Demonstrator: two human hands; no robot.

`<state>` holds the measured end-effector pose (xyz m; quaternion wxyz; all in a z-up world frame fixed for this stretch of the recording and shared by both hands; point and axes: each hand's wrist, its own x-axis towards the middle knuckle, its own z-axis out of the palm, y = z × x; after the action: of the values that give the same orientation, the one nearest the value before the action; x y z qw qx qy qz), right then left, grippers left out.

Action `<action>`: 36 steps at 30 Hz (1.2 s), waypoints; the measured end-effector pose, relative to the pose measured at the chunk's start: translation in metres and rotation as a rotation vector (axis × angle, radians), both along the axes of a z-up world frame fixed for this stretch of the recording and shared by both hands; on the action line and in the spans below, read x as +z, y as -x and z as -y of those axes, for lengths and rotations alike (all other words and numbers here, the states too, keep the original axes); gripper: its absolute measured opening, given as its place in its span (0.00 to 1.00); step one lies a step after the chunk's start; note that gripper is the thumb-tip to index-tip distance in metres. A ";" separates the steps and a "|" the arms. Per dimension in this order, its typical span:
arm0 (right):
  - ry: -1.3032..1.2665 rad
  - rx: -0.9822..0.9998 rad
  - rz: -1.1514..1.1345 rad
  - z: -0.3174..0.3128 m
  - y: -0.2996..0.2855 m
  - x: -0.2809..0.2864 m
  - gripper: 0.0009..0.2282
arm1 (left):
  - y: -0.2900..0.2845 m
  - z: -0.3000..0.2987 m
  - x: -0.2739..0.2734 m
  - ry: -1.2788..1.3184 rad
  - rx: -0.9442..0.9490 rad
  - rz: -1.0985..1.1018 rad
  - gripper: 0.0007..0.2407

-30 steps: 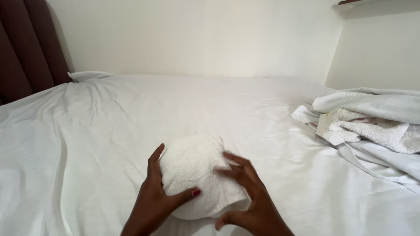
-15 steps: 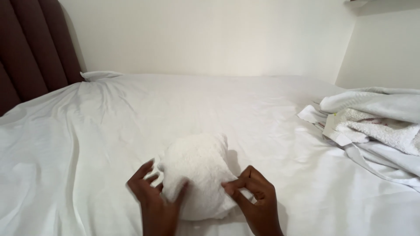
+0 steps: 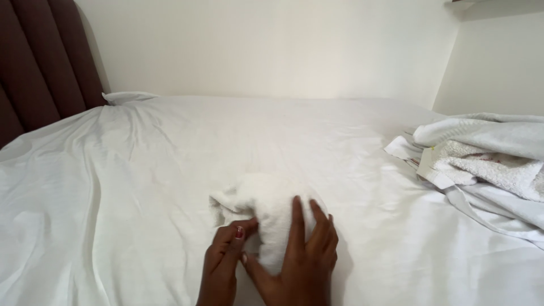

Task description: The person folds a white towel on a bed by hand. They smooth the towel, fold it in half, roll it tightly, and then fold the rolled towel into a compact square shape.

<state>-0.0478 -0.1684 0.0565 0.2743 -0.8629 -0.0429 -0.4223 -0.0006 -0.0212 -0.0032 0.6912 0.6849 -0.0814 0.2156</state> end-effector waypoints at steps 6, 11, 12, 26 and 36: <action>-0.216 -0.024 -0.311 -0.009 0.005 0.018 0.51 | 0.009 0.003 0.011 0.036 -0.184 0.061 0.17; -0.419 0.053 -0.609 -0.001 0.010 0.034 0.51 | -0.012 -0.015 0.012 -0.455 0.541 -0.095 0.40; -0.419 0.050 -0.607 0.031 0.010 0.013 0.51 | -0.016 -0.014 0.012 -0.453 0.538 -0.093 0.40; 0.233 0.593 -0.106 0.137 0.008 0.098 0.36 | 0.039 -0.052 0.064 -0.747 0.694 0.078 0.46; 0.749 0.566 -0.385 0.206 -0.022 0.010 0.35 | 0.036 -0.025 0.044 -1.206 0.440 0.496 0.28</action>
<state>-0.0262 -0.3744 0.0670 0.0524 -0.9189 -0.3722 -0.1201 -0.0365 0.0037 0.0404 0.0905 0.8808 -0.2022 0.4185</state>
